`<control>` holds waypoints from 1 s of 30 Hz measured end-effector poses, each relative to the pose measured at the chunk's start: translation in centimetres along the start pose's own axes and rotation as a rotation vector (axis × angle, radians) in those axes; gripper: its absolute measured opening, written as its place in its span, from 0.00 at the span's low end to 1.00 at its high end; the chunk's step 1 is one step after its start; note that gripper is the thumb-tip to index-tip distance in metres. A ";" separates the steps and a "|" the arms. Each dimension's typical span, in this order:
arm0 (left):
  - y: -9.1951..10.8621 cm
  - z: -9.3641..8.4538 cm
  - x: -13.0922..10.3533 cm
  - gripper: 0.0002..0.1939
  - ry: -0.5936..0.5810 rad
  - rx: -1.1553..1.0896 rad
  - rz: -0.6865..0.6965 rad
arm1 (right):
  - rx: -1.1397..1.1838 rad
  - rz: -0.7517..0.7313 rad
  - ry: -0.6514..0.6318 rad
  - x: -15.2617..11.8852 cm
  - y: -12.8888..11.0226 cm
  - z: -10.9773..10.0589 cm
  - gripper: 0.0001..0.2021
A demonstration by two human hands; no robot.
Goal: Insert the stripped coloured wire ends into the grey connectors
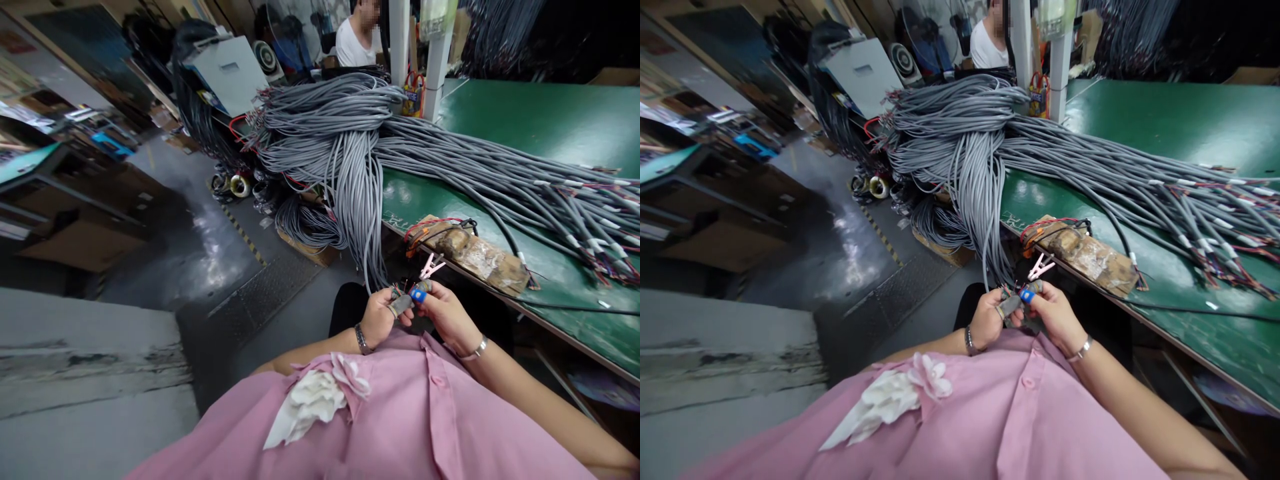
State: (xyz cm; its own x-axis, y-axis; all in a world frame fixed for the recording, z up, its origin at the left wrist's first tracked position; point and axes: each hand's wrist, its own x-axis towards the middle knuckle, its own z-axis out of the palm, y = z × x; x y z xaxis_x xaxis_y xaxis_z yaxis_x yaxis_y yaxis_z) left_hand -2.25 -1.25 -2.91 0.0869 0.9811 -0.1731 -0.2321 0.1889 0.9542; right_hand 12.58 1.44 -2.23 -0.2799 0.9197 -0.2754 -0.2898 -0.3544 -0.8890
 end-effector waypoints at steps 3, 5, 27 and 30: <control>0.2 0.1 0.2 0.17 0.056 -0.036 -0.008 | 0.037 -0.006 0.016 -0.1 0.3 0.0 0.08; 0.3 0.2 0.4 0.17 0.085 -0.069 -0.009 | 0.050 -0.008 0.029 -0.2 0.3 -0.1 0.08; 3.9 1.2 1.2 0.14 -0.195 -0.285 -0.174 | 0.205 -0.061 -0.045 2.9 -1.8 -2.0 0.22; 3.8 1.7 1.7 0.15 -0.187 -0.293 -0.212 | 0.168 -0.115 0.003 2.9 -2.2 -1.3 0.24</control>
State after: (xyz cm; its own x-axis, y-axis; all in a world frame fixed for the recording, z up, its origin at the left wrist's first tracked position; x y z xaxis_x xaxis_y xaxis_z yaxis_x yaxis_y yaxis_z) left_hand -1.37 1.11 0.87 0.3312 0.8994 -0.2852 -0.4538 0.4168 0.7876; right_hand 13.62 5.15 -1.54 -0.2333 0.9562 -0.1767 -0.4684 -0.2697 -0.8414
